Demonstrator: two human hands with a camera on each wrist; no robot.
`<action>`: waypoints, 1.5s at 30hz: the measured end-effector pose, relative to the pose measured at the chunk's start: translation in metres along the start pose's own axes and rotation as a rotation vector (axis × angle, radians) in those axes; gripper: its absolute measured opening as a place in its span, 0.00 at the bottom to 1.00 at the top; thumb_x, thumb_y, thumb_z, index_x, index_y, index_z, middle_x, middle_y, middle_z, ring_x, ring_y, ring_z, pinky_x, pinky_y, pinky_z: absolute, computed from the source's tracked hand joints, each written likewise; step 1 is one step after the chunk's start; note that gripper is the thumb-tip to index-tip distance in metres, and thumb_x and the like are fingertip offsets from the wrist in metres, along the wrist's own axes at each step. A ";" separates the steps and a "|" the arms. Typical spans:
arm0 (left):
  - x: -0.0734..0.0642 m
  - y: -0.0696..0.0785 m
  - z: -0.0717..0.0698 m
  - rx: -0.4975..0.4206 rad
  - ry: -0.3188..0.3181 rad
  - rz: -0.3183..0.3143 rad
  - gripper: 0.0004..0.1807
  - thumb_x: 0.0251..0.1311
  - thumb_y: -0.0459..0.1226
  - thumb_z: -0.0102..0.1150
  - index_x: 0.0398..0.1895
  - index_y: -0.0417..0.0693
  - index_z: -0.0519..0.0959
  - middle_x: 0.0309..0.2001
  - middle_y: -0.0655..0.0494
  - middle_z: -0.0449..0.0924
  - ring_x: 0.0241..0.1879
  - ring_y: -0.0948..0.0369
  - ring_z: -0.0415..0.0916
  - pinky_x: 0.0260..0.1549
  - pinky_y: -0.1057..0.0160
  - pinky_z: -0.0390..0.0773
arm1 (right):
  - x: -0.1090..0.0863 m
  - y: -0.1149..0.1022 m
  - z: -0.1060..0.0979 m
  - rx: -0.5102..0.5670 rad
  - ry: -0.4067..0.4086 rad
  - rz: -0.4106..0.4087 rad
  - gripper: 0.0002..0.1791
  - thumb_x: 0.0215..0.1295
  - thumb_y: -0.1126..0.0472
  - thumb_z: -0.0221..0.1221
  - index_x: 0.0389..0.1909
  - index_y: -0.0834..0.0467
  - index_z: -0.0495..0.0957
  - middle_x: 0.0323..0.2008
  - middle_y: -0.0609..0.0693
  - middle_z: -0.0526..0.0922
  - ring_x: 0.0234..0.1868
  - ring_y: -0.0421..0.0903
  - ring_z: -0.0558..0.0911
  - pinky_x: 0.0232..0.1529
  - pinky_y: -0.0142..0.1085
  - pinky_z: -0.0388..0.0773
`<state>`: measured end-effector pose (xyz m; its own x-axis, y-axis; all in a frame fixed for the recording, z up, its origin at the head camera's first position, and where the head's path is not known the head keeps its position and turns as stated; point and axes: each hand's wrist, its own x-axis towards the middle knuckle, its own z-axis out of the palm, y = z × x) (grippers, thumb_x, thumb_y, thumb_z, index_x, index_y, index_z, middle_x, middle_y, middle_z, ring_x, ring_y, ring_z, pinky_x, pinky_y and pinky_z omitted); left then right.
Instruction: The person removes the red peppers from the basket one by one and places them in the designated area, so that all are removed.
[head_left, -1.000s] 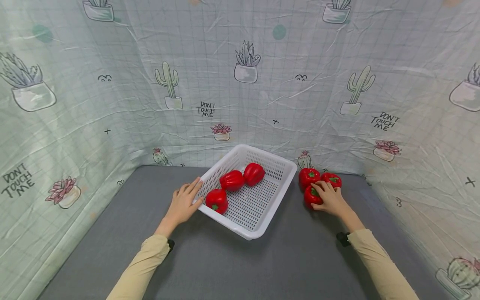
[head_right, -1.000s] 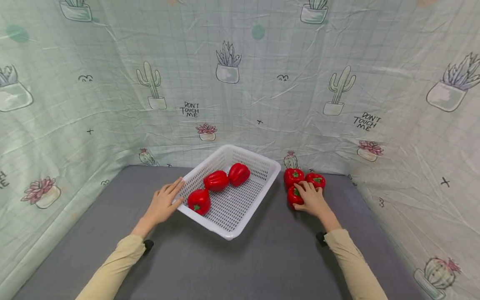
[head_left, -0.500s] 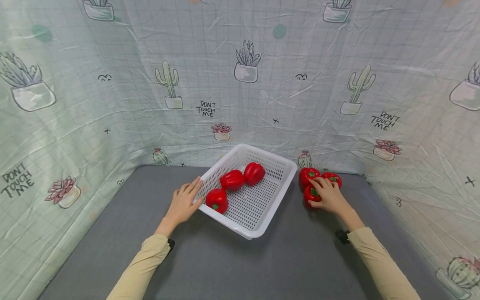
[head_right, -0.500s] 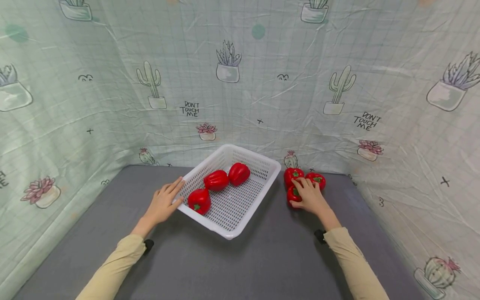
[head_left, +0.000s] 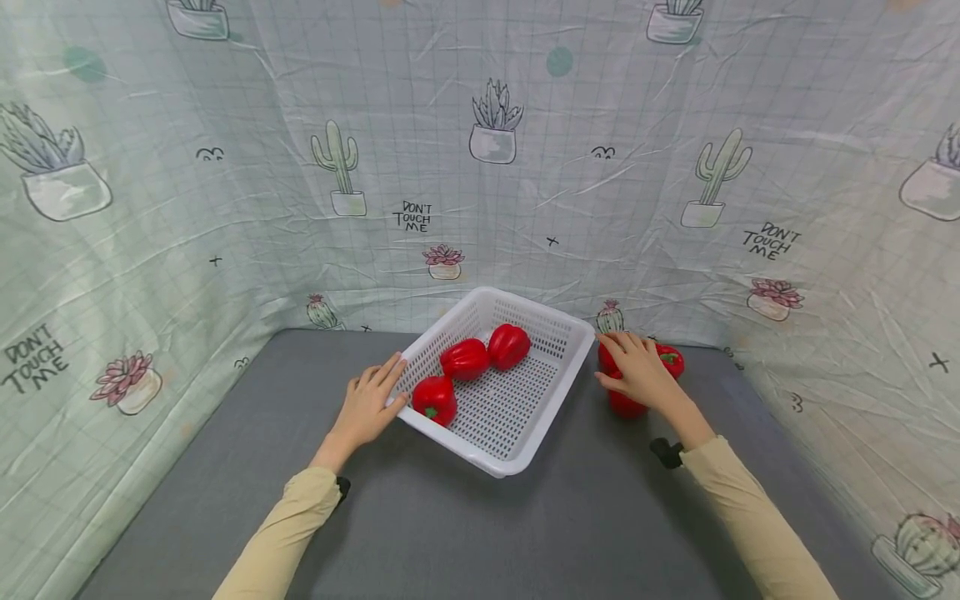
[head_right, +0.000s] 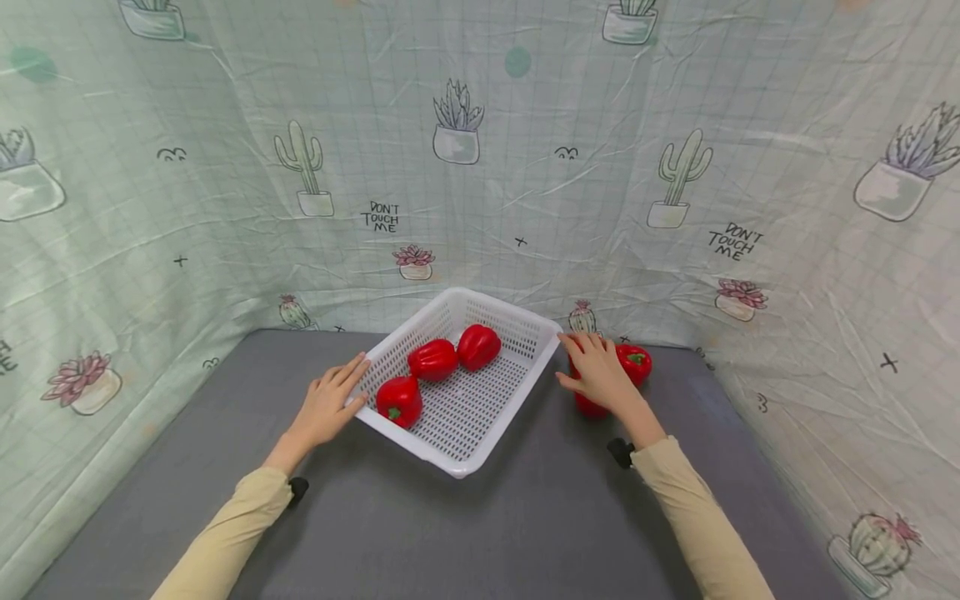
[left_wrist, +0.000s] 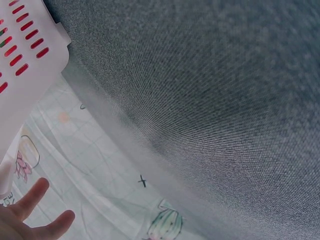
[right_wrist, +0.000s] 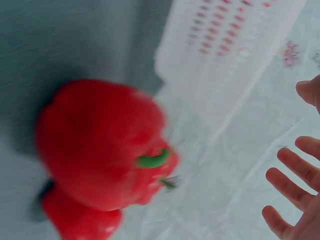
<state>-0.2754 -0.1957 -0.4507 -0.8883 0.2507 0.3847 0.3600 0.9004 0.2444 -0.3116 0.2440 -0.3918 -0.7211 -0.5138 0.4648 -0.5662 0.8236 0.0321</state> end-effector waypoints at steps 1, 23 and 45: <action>0.000 0.000 0.000 -0.002 0.002 0.001 0.30 0.59 0.46 0.47 0.65 0.50 0.59 0.67 0.51 0.56 0.57 0.46 0.61 0.49 0.38 0.60 | 0.003 -0.003 -0.002 -0.007 0.013 -0.013 0.36 0.49 0.53 0.63 0.59 0.63 0.64 0.51 0.61 0.70 0.51 0.58 0.68 0.47 0.55 0.62; 0.000 -0.001 0.001 0.007 -0.005 0.004 0.30 0.60 0.45 0.46 0.66 0.50 0.59 0.67 0.51 0.56 0.58 0.46 0.61 0.49 0.38 0.59 | 0.061 -0.056 -0.024 0.047 0.057 -0.096 0.36 0.50 0.54 0.63 0.60 0.60 0.63 0.54 0.59 0.70 0.53 0.55 0.68 0.51 0.53 0.61; 0.000 0.001 -0.001 0.005 0.011 0.009 0.30 0.59 0.45 0.49 0.65 0.49 0.60 0.67 0.50 0.57 0.57 0.47 0.62 0.48 0.38 0.60 | 0.141 -0.100 -0.004 0.172 0.038 -0.051 0.33 0.58 0.51 0.55 0.63 0.59 0.59 0.57 0.57 0.66 0.58 0.54 0.64 0.54 0.51 0.59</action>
<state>-0.2747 -0.1955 -0.4497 -0.8820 0.2547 0.3965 0.3663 0.8999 0.2367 -0.3546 0.0900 -0.3259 -0.6759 -0.5418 0.4996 -0.6639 0.7420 -0.0935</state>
